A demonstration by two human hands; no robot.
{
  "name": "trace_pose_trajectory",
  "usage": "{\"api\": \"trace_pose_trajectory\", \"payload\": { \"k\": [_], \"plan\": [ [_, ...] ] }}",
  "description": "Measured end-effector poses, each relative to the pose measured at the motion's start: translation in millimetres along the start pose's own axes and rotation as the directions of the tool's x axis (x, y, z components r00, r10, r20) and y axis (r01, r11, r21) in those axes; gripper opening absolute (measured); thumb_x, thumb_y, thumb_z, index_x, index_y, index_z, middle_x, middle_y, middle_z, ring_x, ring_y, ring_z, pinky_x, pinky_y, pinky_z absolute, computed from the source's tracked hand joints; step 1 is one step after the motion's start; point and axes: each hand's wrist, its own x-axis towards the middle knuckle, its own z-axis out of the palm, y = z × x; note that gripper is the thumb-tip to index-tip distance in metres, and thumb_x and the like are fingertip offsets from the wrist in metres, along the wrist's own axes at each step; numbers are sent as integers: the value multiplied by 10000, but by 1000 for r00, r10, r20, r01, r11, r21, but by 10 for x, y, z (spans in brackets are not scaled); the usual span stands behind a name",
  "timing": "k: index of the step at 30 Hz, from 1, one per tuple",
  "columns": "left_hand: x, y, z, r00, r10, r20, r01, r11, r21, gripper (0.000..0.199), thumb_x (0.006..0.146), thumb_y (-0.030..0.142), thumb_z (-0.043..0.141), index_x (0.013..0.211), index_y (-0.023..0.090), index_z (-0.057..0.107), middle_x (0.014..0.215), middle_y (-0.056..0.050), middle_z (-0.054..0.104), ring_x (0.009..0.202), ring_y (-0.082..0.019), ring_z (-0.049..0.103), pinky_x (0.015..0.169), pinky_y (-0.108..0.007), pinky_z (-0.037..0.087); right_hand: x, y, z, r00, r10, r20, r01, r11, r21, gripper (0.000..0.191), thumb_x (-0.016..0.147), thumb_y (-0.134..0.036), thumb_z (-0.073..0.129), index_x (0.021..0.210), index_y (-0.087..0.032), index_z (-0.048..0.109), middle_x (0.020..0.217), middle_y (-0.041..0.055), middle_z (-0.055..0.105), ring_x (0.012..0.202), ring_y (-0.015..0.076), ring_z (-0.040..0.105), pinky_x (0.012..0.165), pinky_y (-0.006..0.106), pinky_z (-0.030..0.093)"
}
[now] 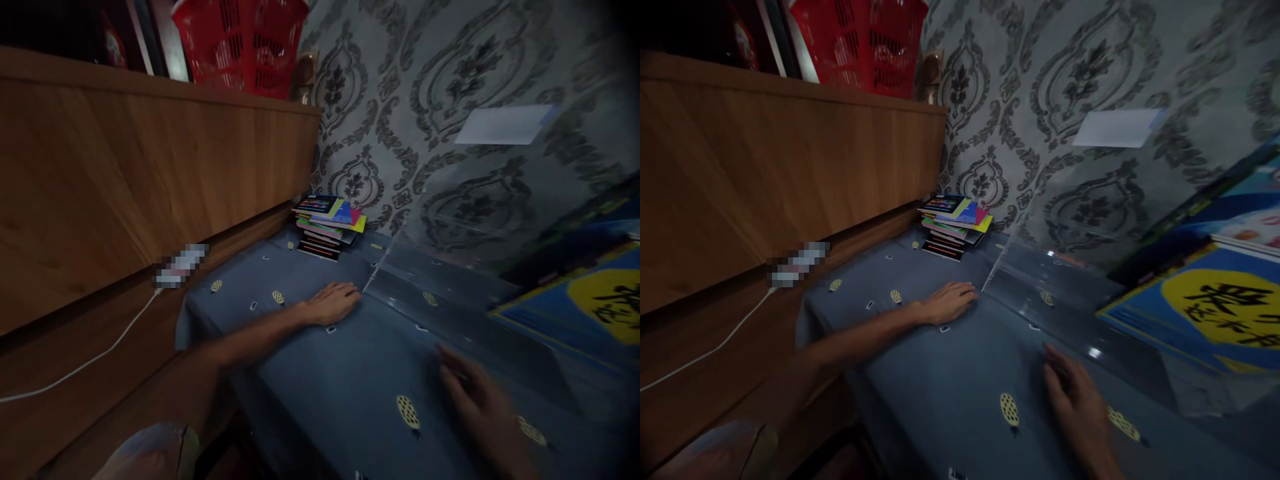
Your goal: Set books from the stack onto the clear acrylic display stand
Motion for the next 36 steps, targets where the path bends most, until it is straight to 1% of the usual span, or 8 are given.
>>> {"api": "trace_pose_trajectory", "payload": {
  "k": [3, 8, 16, 22, 26, 28, 31, 36],
  "plan": [
    [9, -182, 17, 997, -71, 9, 71, 997, 8, 231, 1045, 257, 403, 1178, 167, 569, 1257, -116, 607, 1205, -217, 569, 1050, -380, 439, 71, -187, 323, 990, -15, 137, -3, 992, 129, 379, 790, -507, 560, 1025, -249, 709, 1082, 115, 741, 999, 310, 710, 881, 472, 574],
    [61, -444, -3, 986, -168, 6, 167, 985, 28, 224, 1029, 250, 416, 1163, 165, 575, 1204, -117, 620, 1140, -227, 588, 1032, -392, 448, 203, -641, 900, 972, -55, 227, -18, 950, 311, 377, 807, -442, 565, 1048, -206, 732, 1084, 120, 742, 982, 272, 703, 891, 437, 569],
    [177, -843, -116, 954, -271, -129, 285, 952, 108, 246, 985, 151, 437, 1191, 183, 567, 1206, -102, 636, 1148, -225, 578, 996, -369, 466, 245, -1354, 1829, 963, -224, 152, 132, 879, 458, 320, 808, -167, 493, 1004, -207, 743, 929, 73, 730, 857, 219, 686, 815, 366, 565],
    [578, -1289, -466, 901, -357, -246, 406, 893, 194, 354, 988, 164, 380, 1302, 153, 544, 1289, -159, 600, 1233, -289, 516, 1041, -445, 423, 156, -1391, 1891, 952, -263, 156, 169, 878, 447, 302, 866, -125, 500, 1039, -221, 728, 991, 71, 715, 956, 222, 677, 875, 359, 545],
    [939, -1665, -757, 856, -440, -271, 501, 834, 231, 585, 928, 105, 385, 1511, 91, 332, 1547, -214, 394, 1444, -317, 328, 1169, -511, 277, 152, -1391, 1876, 960, -223, 170, 134, 897, 422, 293, 872, -112, 515, 1033, -239, 725, 997, 64, 704, 976, 226, 666, 878, 362, 543],
    [1089, -1854, -863, 853, -475, -218, 519, 816, 254, 693, 884, 78, 413, 1559, 112, 257, 1622, -197, 295, 1511, -328, 214, 1187, -584, 217, 157, -1413, 1871, 958, -213, 190, 122, 908, 401, 305, 863, -85, 495, 1012, -223, 722, 975, 67, 697, 960, 224, 667, 867, 358, 545],
    [1258, -2102, -976, 858, -511, -62, 505, 813, 290, 754, 848, 68, 446, 1570, 205, 278, 1631, -150, 314, 1517, -353, 220, 1125, -693, 262, 155, -1442, 1849, 953, -207, 220, 107, 913, 393, 333, 861, -50, 476, 1010, -225, 717, 982, 59, 694, 986, 215, 666, 890, 347, 541],
    [1387, -2356, -1109, 843, -518, 144, 450, 826, 339, 782, 837, 100, 503, 1562, 317, 304, 1651, -96, 284, 1509, -353, 258, 1074, -690, 352, 129, -1438, 1834, 961, -179, 210, 89, 921, 378, 327, 865, -47, 519, 1041, -243, 711, 1032, 57, 703, 1115, 236, 638, 977, 384, 514]
  ]
}}
